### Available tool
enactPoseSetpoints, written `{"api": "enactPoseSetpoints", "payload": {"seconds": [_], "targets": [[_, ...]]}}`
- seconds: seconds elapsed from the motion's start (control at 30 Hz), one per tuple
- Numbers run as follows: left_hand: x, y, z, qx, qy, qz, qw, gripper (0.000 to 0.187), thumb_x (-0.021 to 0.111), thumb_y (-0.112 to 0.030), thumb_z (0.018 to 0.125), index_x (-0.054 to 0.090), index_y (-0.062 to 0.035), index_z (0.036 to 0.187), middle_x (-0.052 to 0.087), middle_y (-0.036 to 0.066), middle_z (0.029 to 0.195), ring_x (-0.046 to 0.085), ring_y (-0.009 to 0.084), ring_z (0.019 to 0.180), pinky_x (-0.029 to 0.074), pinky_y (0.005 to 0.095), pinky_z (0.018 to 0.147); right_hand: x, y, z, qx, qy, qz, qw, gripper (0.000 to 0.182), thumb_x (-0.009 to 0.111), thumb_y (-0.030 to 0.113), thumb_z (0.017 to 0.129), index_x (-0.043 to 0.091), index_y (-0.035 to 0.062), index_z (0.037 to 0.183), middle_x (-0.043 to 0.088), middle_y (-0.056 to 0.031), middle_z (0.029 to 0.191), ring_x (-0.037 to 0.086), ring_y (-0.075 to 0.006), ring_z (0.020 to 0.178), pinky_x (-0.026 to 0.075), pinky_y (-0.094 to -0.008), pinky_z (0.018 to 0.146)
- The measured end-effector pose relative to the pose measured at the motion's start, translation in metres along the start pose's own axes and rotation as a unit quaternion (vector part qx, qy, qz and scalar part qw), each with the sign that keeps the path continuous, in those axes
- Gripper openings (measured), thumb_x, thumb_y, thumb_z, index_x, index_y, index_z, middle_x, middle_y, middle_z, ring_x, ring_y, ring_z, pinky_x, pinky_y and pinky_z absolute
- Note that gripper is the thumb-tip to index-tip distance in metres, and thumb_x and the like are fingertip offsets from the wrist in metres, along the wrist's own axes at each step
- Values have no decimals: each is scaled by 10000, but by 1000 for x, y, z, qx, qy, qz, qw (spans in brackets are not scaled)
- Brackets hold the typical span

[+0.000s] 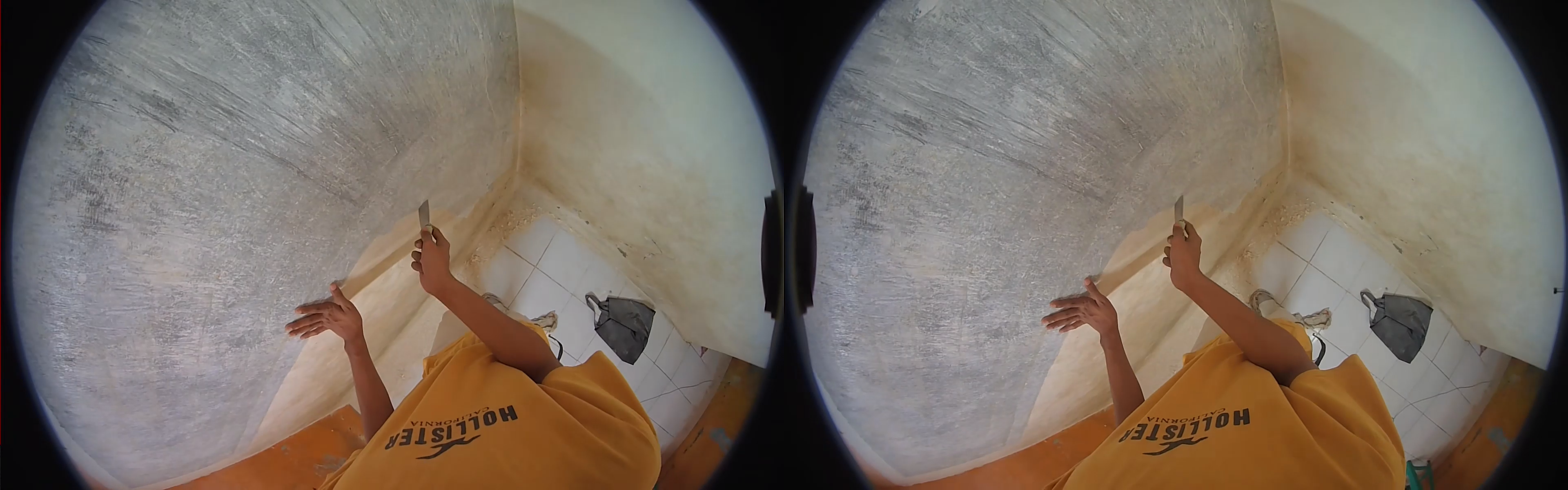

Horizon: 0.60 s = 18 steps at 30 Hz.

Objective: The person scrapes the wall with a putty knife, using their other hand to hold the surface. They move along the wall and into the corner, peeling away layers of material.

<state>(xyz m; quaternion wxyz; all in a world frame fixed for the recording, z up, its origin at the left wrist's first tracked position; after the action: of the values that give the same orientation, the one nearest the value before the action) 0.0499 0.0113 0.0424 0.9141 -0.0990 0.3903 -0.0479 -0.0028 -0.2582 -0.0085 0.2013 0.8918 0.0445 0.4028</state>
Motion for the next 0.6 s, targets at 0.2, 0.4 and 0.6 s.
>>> {"api": "enactPoseSetpoints", "payload": {"seconds": [0.2, 0.4, 0.6], "targets": [[4, 2, 1, 6, -2, 11, 1000, 1108, 374, -727, 1000, -330, -70, 1547, -435, 390, 1494, -388, 599, 1383, -132, 799, 1055, 15, -5, -21, 20, 16, 4, 1000, 115, 516, 233, 1071, 523, 147, 1147, 451, 31, 806, 320, -53, 533, 242, -235, 441], [19, 19, -6, 11, 3, 18, 1000, 1105, 381, -702, 1011, -315, -32, 1547, -399, 431, 1492, -368, 619, 1384, -154, 790, 1052, 11, 3, -18, 27, 14, -9, 999, 204, 500, 231, 1068, 527, 123, 1239, 446, 27, 787, 332, -51, 536, 257, -239, 443], [5, 4, -4, 19, -9, 24, 999, 1109, 384, -706, 1008, -322, -40, 1545, -405, 433, 1486, -380, 615, 1378, -154, 791, 1051, -1, 7, 0, 5, 9, 11, 1000, 76, 519, 231, 1071, 515, 159, 1097, 441, 33, 796, 301, -51, 530, 218, -231, 434]]}}
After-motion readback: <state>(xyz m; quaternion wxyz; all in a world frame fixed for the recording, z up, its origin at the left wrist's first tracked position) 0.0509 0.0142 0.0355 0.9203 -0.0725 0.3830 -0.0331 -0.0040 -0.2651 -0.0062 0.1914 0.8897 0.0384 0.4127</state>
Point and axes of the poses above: each hand's wrist, its own z-axis towards the middle knuckle, its own x-axis out of the palm, y = z × x, the point moved 7 cm from there along z, towards the middle knuckle
